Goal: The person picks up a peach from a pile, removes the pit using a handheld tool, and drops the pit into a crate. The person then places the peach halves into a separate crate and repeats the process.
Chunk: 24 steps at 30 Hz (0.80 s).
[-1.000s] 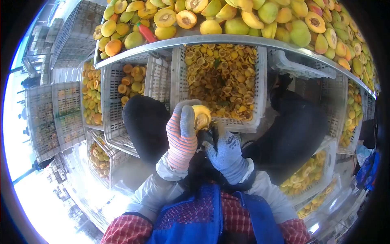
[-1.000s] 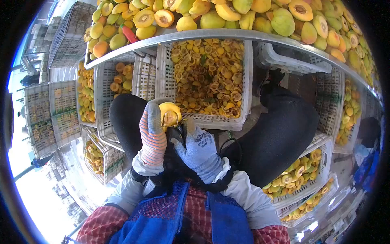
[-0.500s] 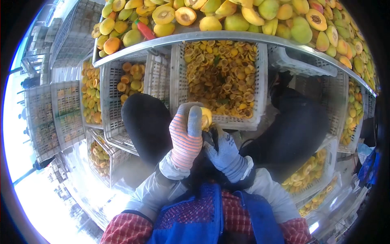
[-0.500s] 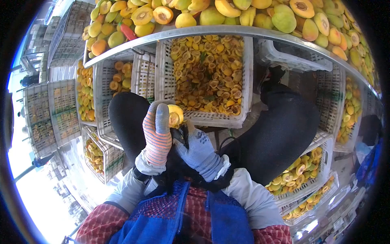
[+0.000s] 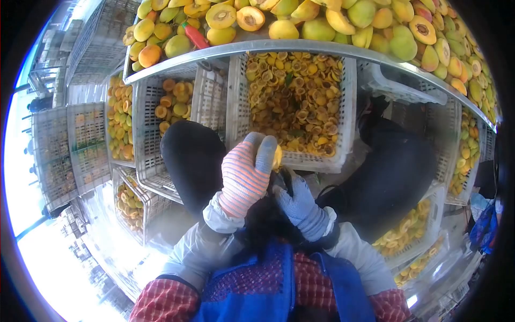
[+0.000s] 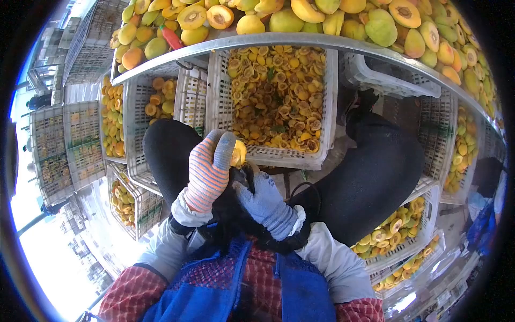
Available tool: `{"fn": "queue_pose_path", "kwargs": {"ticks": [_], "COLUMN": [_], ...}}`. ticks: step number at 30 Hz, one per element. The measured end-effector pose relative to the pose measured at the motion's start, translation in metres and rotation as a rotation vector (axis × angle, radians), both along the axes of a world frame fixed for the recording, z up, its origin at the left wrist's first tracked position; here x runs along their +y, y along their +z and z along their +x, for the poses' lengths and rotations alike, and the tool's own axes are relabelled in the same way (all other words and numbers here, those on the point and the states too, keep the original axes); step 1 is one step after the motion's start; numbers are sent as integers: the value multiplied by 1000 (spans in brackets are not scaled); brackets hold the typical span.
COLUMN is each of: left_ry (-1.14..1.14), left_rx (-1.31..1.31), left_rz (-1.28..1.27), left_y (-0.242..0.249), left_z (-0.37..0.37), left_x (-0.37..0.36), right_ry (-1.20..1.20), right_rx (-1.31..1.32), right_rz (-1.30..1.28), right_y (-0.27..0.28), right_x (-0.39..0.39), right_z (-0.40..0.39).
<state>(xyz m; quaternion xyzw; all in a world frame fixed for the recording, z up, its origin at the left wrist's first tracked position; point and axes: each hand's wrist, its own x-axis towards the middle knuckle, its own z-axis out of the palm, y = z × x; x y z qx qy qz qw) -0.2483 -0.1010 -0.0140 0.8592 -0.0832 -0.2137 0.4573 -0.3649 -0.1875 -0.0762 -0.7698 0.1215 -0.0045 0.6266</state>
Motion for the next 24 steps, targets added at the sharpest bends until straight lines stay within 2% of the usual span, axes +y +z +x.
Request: {"fn": "queue_pose_path", "kwargs": {"ticks": [3,6,8,12,17,21,24], "left_ry": [41,199,332,321,244,209,228], "left_rx": [-136,-57,35,-115,-200,-170,-92], "left_rz": [-37,-245,-406,-405,-308,-270,-298], "left_y": [-7,-9,-8,-11,-9,-13,-13], "left_z": [-3,-11,-17,-17,-15,-15,-16], "left_x": [-3,-12,-17,-19,-15,-11,-10], "right_ry": [-36,-142,-111,-79,-94,-70,-11], "right_rx": [30,-77,-42,-41,-32,-2,-14], "right_rz": [150,-161,-208,-126,-174,-11,6], "right_y": [3,7,19,27,17,9,5], "right_x": [2,5,-2,-4,4,2,-1], "right_z": [5,3,10,19,15,15,14]}}
